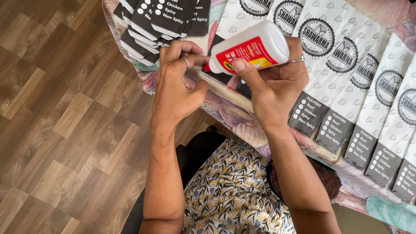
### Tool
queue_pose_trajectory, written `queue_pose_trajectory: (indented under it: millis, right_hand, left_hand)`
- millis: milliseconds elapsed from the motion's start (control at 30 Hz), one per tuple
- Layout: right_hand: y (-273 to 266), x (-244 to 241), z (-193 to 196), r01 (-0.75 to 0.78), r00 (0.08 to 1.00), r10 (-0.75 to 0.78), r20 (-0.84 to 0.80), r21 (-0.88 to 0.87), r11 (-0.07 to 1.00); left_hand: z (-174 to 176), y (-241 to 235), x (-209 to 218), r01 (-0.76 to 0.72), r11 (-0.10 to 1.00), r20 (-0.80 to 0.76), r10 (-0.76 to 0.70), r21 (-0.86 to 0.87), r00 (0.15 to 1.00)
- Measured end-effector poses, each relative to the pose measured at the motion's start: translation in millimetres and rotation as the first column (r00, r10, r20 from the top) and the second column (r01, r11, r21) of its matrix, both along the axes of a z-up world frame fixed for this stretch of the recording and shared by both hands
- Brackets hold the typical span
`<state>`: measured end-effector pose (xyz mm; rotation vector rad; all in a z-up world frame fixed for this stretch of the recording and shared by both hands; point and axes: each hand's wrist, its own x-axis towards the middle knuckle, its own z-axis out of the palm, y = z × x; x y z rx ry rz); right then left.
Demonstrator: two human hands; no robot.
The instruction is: The person aligns printed flavor labels on white Shawarma paper bags, then applies glue from a bottle along the label edges and presses them down. The person repeats this process for multiple bags.
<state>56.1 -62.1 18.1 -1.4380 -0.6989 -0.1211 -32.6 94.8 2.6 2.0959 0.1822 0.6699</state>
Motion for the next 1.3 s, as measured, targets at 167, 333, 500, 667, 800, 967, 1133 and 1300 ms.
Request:
queue_pose_trajectory:
  millis: [167,333,500,667,800,967,1133,1300]
  right_hand:
    - [-32.7,11.4,-16.5,0.010,0.995,-0.013,0.099,0.026,1.000]
    - [-46.1,5.7,-12.2,0.072,0.997,-0.072,-0.019,0.047,0.996]
    - [-36.7,-0.3,-6.4,0.127,0.991,-0.118,-0.057,0.174,0.977]
    - [-31.8,-1.4,-11.0,0.159,0.984,-0.164,0.066,0.078,0.984]
    - [-32.3,-6.6,-13.4,0.150,0.989,-0.150,0.016,0.005,0.989]
    - [-27.4,-9.4,-10.6,0.169,0.982,-0.170,0.077,0.018,0.985]
    - [-34.4,-7.0,-13.6,0.187,0.980,-0.185,0.068,-0.016,0.982]
    - [-27.3,-3.1,-18.1,0.174,0.980,-0.172,0.101,-0.007,0.985]
  left_hand:
    - [4.3,0.3,-2.2,0.025,0.999,-0.011,-0.025,-0.033,1.000]
    - [1.0,2.4,-1.0,0.028,0.999,-0.010,-0.028,-0.025,1.000]
    - [0.9,-0.7,1.8,-0.010,0.997,-0.048,0.006,-0.072,0.999]
    - [-1.3,-6.1,8.1,-0.103,0.993,-0.097,0.096,-0.066,0.991]
    - [-6.1,-14.3,16.8,-0.177,0.981,-0.144,0.164,-0.084,0.976]
    - [-3.4,-26.0,21.7,-0.311,0.948,-0.069,0.307,-0.066,0.949]
    - [-1.0,-27.4,20.9,-0.311,0.946,-0.060,0.306,-0.096,0.950]
    - [-1.4,-26.7,19.4,-0.299,0.949,-0.063,0.293,-0.105,0.954]
